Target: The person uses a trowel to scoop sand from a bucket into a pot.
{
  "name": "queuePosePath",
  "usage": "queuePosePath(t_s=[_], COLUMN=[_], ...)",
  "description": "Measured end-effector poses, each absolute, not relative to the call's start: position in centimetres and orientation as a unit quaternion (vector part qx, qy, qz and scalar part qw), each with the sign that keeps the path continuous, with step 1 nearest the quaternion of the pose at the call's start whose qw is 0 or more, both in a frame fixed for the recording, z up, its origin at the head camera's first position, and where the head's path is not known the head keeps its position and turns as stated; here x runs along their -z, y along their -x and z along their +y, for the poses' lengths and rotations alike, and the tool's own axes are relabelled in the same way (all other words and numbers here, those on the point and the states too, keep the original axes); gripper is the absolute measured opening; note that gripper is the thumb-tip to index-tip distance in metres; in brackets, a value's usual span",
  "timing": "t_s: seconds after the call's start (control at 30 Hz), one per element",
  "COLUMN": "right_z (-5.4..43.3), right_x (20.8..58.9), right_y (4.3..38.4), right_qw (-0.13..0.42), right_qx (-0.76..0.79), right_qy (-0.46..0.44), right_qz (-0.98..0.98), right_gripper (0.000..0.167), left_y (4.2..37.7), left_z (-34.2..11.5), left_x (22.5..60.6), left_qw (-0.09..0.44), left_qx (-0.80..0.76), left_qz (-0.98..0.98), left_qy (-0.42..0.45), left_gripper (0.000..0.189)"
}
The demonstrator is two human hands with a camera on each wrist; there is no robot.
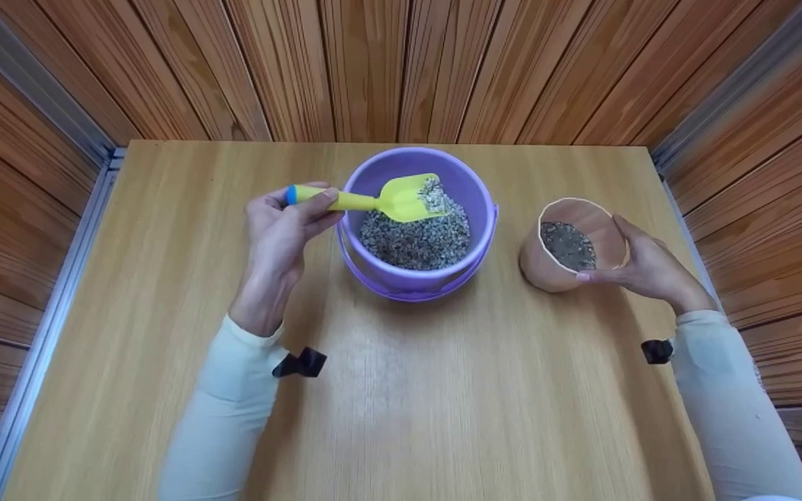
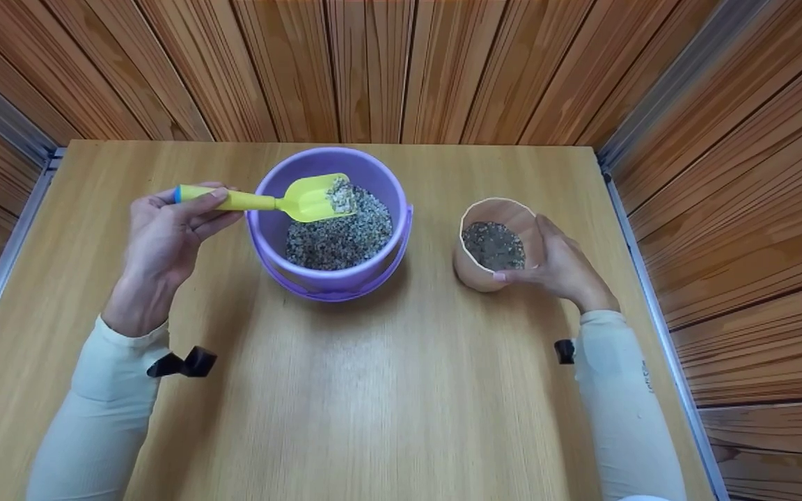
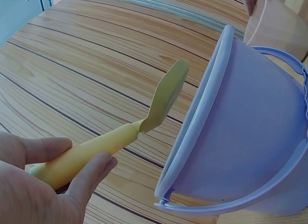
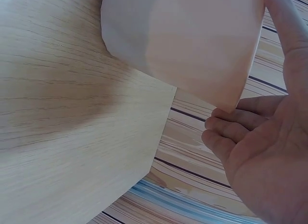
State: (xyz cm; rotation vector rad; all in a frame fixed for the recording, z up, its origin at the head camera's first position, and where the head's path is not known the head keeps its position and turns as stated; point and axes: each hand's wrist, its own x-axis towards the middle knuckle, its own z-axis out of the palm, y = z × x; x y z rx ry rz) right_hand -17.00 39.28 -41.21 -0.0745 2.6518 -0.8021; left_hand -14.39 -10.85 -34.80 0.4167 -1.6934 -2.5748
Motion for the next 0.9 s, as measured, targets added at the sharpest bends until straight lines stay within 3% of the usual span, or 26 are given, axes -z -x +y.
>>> queuePosePath(t_s=[0.9], right_z=[39.3], right_x=[41.4], right_y=[16.9], right_qw=[0.175], right_qx=[0.294], right_qy=[0.026], right_qz=[0.939], right_gripper=[0.132], left_y=[14.8], left_z=[-4.4], left_x=[34.0], left_qw=[-0.005], left_qx=[0.842], left_qz=[-0.531], left_qy=[-0.092], left_gripper=[0.013])
